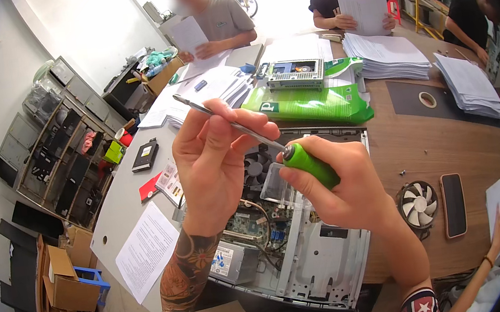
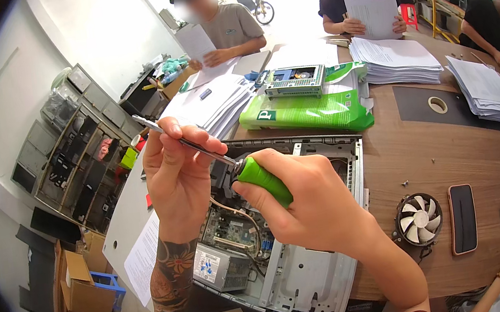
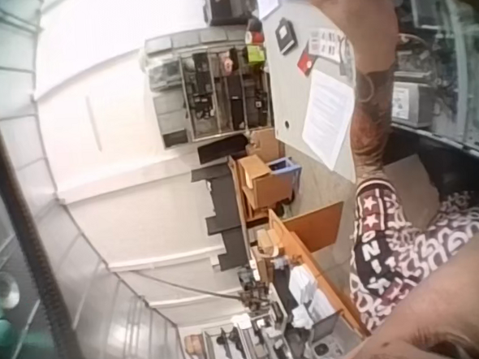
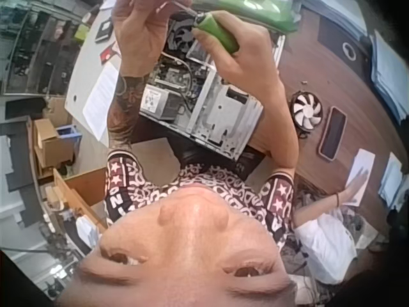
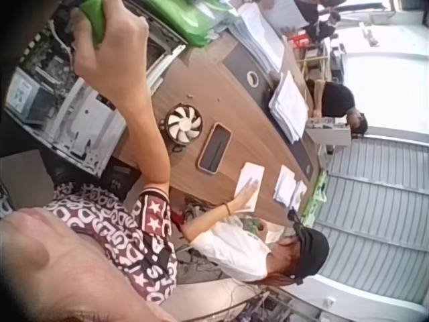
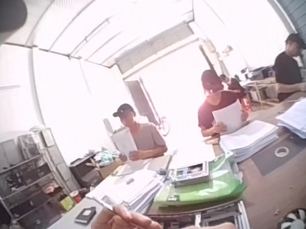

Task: The person uses a screwdriver to remove and replace components inside an open computer chassis, handling a clear plastic part and managing internal wires.

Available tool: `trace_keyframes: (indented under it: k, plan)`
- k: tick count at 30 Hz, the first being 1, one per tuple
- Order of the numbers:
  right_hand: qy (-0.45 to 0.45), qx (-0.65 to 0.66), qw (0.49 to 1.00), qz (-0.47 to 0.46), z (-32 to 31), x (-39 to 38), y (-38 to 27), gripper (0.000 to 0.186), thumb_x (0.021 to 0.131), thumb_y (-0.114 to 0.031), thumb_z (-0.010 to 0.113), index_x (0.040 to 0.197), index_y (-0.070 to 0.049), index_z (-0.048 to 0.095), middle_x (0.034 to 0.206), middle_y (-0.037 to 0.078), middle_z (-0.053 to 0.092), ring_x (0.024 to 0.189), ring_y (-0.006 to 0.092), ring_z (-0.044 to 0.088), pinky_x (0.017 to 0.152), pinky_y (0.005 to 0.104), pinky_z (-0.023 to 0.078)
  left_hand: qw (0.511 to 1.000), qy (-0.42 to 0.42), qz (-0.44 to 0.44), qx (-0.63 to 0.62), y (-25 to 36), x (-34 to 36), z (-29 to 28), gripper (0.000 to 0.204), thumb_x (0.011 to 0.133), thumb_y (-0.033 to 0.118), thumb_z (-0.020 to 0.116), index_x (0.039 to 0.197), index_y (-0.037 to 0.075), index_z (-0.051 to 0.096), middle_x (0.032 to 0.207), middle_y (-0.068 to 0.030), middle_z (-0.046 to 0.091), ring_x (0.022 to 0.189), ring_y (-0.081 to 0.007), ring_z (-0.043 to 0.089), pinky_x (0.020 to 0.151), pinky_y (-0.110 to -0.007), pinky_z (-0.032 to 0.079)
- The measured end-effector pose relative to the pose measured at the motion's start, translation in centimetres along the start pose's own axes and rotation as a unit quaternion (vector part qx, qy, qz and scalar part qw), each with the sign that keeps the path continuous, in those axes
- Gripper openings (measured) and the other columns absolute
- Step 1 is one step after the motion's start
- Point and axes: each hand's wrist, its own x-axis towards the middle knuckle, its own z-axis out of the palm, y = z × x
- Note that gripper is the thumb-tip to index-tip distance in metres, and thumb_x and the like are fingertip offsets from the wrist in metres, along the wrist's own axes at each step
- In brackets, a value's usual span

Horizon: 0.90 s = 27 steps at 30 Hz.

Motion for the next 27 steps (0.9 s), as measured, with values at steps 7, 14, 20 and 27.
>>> trace_keyframes:
  k: [7,14,20,27]
  plan:
    - [0.033,-0.043,0.998,-0.026,0.2,-0.3,-0.7,0.018,0.084,-0.011,0.069,0.092,0.001,0.057,0.069,0.015,0.062,0.059,0.0325,0.062,0.054,0.0382,0.045,0.999,-0.037,0.005,-0.005,0.1,0.0,0.6,0.02,0.1,0.026,0.05,0.102,0.007,0.048,0.093,-0.0138,0.066,0.087,-0.0234,0.067,0.078,-0.038,0.058]
    - [0.005,-0.044,0.998,-0.041,-0.3,-0.2,-0.4,0.018,0.085,-0.013,0.068,0.083,-0.001,0.054,0.068,0.014,0.059,0.061,0.0349,0.061,0.055,0.0406,0.046,0.996,-0.086,0.035,0.015,-0.6,0.0,0.2,0.026,0.099,0.027,0.052,0.106,0.002,0.052,0.102,-0.0238,0.068,0.108,-0.0357,0.063,0.101,-0.049,0.042]
    - [0.01,-0.056,0.997,-0.043,-0.3,-0.3,0.2,0.018,0.087,-0.015,0.066,0.084,-0.002,0.055,0.068,0.013,0.06,0.059,0.0336,0.06,0.054,0.0405,0.047,0.999,-0.013,-0.003,0.047,0.2,-0.4,-0.6,0.033,0.099,0.035,0.05,0.107,0.003,0.055,0.1,-0.0191,0.069,0.104,-0.0354,0.064,0.102,-0.051,0.04]
    - [0.033,-0.077,0.994,-0.068,0.6,-0.9,0.3,0.02,0.085,-0.015,0.068,0.091,-0.001,0.056,0.072,0.014,0.061,0.059,0.0323,0.061,0.051,0.0386,0.048,0.998,-0.041,0.008,-0.046,-0.6,-0.2,-0.3,0.026,0.103,0.031,0.042,0.094,0.009,0.051,0.08,-0.0103,0.066,0.1,-0.0381,0.066,0.103,-0.058,0.035]
